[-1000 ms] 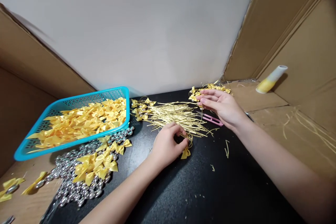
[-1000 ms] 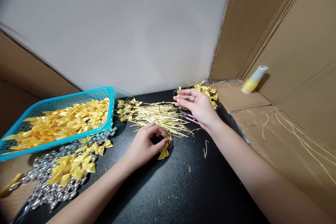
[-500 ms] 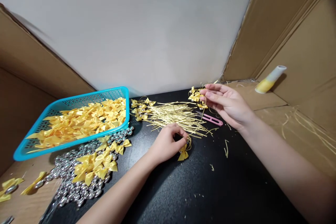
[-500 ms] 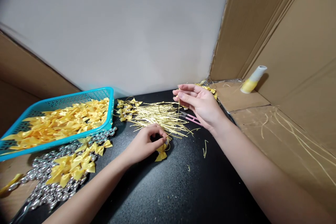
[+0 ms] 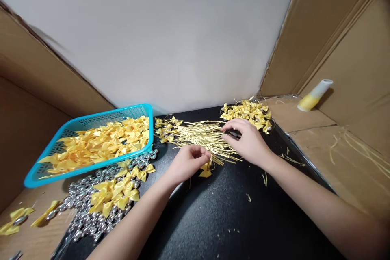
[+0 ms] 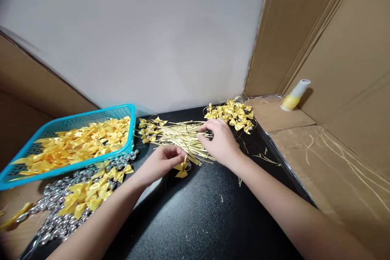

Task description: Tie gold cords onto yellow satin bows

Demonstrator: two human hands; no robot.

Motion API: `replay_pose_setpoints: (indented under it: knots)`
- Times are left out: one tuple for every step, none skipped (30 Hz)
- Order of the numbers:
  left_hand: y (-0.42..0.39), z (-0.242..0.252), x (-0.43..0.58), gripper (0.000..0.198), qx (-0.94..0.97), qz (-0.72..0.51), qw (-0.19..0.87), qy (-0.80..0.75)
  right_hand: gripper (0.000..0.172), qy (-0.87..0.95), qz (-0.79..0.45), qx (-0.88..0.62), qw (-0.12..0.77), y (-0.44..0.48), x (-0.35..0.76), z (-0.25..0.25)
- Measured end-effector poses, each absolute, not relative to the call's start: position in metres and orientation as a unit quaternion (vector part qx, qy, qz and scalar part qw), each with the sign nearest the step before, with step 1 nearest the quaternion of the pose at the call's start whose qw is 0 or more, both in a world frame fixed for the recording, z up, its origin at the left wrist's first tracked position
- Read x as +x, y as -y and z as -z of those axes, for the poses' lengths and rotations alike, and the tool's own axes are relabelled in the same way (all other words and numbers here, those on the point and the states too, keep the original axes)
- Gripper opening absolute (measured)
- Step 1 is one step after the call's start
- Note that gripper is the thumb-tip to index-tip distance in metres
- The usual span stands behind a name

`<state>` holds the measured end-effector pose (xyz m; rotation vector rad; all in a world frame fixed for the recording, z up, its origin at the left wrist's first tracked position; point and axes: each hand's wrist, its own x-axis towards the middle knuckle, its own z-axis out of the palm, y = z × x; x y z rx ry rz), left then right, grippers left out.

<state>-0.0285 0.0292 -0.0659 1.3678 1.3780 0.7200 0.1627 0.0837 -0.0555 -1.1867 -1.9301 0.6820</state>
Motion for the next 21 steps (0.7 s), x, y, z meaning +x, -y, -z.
replay_pose_setpoints:
  knots:
    - [-0.029, 0.066, -0.028, 0.015, 0.565, -0.308, 0.504, -0.577, 0.008, 0.776, -0.25, -0.458, 0.353, -0.076, 0.159, 0.052]
    - [-0.029, 0.066, -0.028, 0.015, 0.56, -0.316, 0.5, -0.58, 0.011, 0.794, -0.243, -0.456, 0.321, -0.069, 0.156, 0.049]
    - [-0.029, 0.067, -0.028, 0.014, 0.556, -0.324, 0.497, -0.583, 0.013, 0.804, -0.244, -0.46, 0.289, -0.062, 0.153, 0.047]
    - [-0.029, 0.068, -0.028, 0.014, 0.552, -0.33, 0.494, -0.585, 0.014, 0.809, -0.254, -0.462, 0.261, -0.058, 0.15, 0.047]
    - [-0.029, 0.068, -0.028, 0.014, 0.55, -0.333, 0.492, -0.586, 0.014, 0.81, -0.265, -0.465, 0.239, -0.054, 0.149, 0.048]
    - [-0.029, 0.068, -0.028, 0.014, 0.549, -0.336, 0.491, -0.588, 0.013, 0.809, -0.275, -0.467, 0.226, -0.052, 0.147, 0.05]
    - [-0.03, 0.069, -0.028, 0.014, 0.548, -0.337, 0.49, -0.588, 0.013, 0.807, -0.284, -0.47, 0.219, -0.051, 0.146, 0.052]
    - [-0.03, 0.069, -0.028, 0.014, 0.548, -0.337, 0.49, -0.589, 0.013, 0.803, -0.29, -0.473, 0.217, -0.051, 0.146, 0.055]
    - [-0.03, 0.069, -0.028, 0.013, 0.548, -0.337, 0.49, -0.588, 0.013, 0.8, -0.293, -0.476, 0.217, -0.051, 0.145, 0.059]
    - [-0.03, 0.068, -0.028, 0.013, 0.548, -0.336, 0.492, -0.588, 0.013, 0.796, -0.298, -0.479, 0.217, -0.052, 0.144, 0.062]
    - [-0.03, 0.069, -0.028, 0.013, 0.548, -0.335, 0.493, -0.587, 0.013, 0.792, -0.306, -0.481, 0.22, -0.054, 0.144, 0.065]
    - [-0.029, 0.069, -0.028, 0.014, 0.551, -0.333, 0.493, -0.585, 0.012, 0.786, -0.318, -0.48, 0.224, -0.055, 0.143, 0.067]
    - [-0.029, 0.069, -0.028, 0.014, 0.555, -0.33, 0.493, -0.584, 0.012, 0.78, -0.332, -0.478, 0.231, -0.055, 0.142, 0.069]
    - [-0.029, 0.069, -0.028, 0.014, 0.559, -0.328, 0.491, -0.583, 0.012, 0.773, -0.346, -0.475, 0.24, -0.056, 0.141, 0.071]
    - [-0.029, 0.07, -0.028, 0.014, 0.562, -0.326, 0.489, -0.582, 0.012, 0.765, -0.359, -0.472, 0.249, -0.056, 0.141, 0.072]
    - [-0.029, 0.07, -0.028, 0.014, 0.563, -0.325, 0.487, -0.583, 0.012, 0.759, -0.371, -0.469, 0.258, -0.056, 0.14, 0.073]
    - [-0.028, 0.07, -0.028, 0.014, 0.564, -0.324, 0.486, -0.583, 0.012, 0.754, -0.379, -0.467, 0.265, -0.056, 0.139, 0.073]
    - [-0.028, 0.07, -0.027, 0.014, 0.566, -0.324, 0.485, -0.583, 0.013, 0.75, -0.385, -0.465, 0.27, -0.056, 0.139, 0.073]
    - [-0.028, 0.07, -0.027, 0.014, 0.567, -0.323, 0.482, -0.585, 0.013, 0.747, -0.39, -0.464, 0.273, -0.056, 0.139, 0.072]
    - [-0.027, 0.07, -0.026, 0.014, 0.571, -0.32, 0.477, -0.587, 0.013, 0.746, -0.392, -0.463, 0.274, -0.056, 0.14, 0.071]
    - [-0.027, 0.069, -0.026, 0.014, 0.575, -0.318, 0.47, -0.59, 0.013, 0.746, -0.393, -0.462, 0.274, -0.057, 0.141, 0.07]
